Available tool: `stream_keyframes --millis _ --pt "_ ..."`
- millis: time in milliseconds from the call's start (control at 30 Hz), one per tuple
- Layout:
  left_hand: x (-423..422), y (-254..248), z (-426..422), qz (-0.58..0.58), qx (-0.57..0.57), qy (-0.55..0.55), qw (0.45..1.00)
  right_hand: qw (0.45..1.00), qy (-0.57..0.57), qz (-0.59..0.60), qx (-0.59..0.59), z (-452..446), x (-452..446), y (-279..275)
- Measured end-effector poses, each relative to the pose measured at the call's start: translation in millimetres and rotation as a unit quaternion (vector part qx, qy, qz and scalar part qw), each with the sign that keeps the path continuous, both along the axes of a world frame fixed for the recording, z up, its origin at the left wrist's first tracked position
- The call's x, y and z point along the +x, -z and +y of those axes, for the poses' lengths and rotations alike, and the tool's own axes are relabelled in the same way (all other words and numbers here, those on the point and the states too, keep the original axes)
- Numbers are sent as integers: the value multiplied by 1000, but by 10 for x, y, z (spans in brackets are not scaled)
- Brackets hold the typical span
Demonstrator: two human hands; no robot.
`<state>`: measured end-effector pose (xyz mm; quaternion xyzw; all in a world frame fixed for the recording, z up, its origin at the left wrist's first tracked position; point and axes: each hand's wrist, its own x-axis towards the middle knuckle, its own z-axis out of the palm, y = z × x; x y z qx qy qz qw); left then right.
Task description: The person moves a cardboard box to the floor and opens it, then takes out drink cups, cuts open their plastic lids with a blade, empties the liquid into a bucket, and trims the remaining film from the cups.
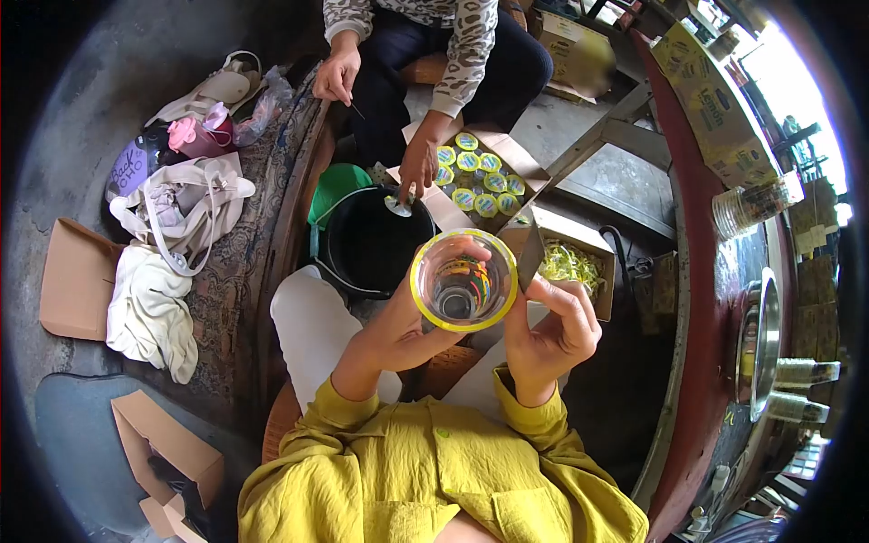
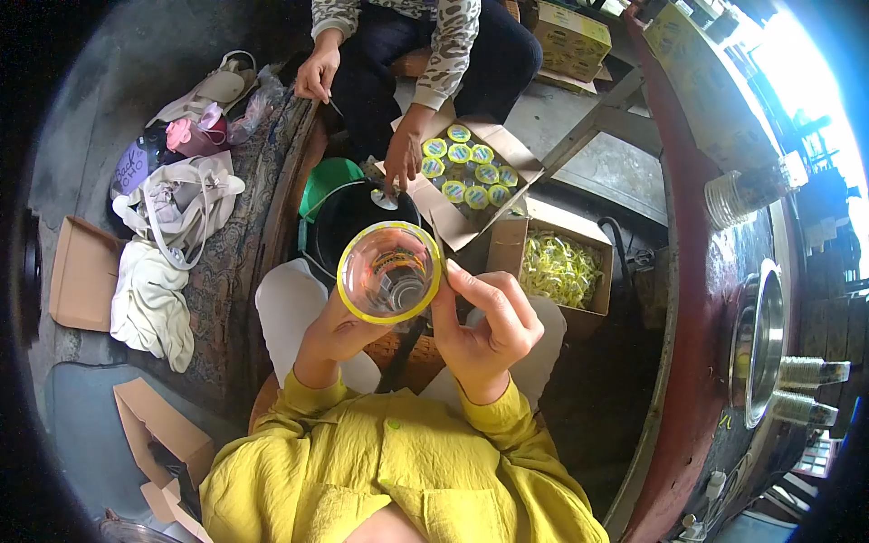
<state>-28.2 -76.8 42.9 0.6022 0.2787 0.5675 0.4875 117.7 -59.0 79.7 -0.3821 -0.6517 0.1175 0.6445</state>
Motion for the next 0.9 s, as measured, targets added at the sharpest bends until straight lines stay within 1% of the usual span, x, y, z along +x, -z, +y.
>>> stream_keyframes --millis 133,267,333,467,567,667,700,800,900 --pt "48 -9 78 0 -7 -43 999 1000 13 -24 10 46 -7 72" --pt "-19 -3 105 74 -18 -42 996 998 37 -42 11 81 -22 86" --pt "-29 -58 97 101 -3 -40 994 999 13 -37 7 116 -16 57" --pt "-43 -132 99 97 19 -29 995 999 -30 -37 -11 160 33 75" --pt "-33 -31 117 7 5 -12 1000 999 -21 13 -32 147 21 109" --pt "-39 -30 86 -5 -6 -37 999 999 -33 16 -30 98 21 112" --pt "-54 -51 94 3 20 -32 999 999 -37 22 -23 79 6 99" --pt "-43 -45 111 -58 45 -32 997 998 -43 34 -1 39 -63 61" --pt "-86 -55 132 -3 92 -43 995 999 -42 27 14 30 -100 54"
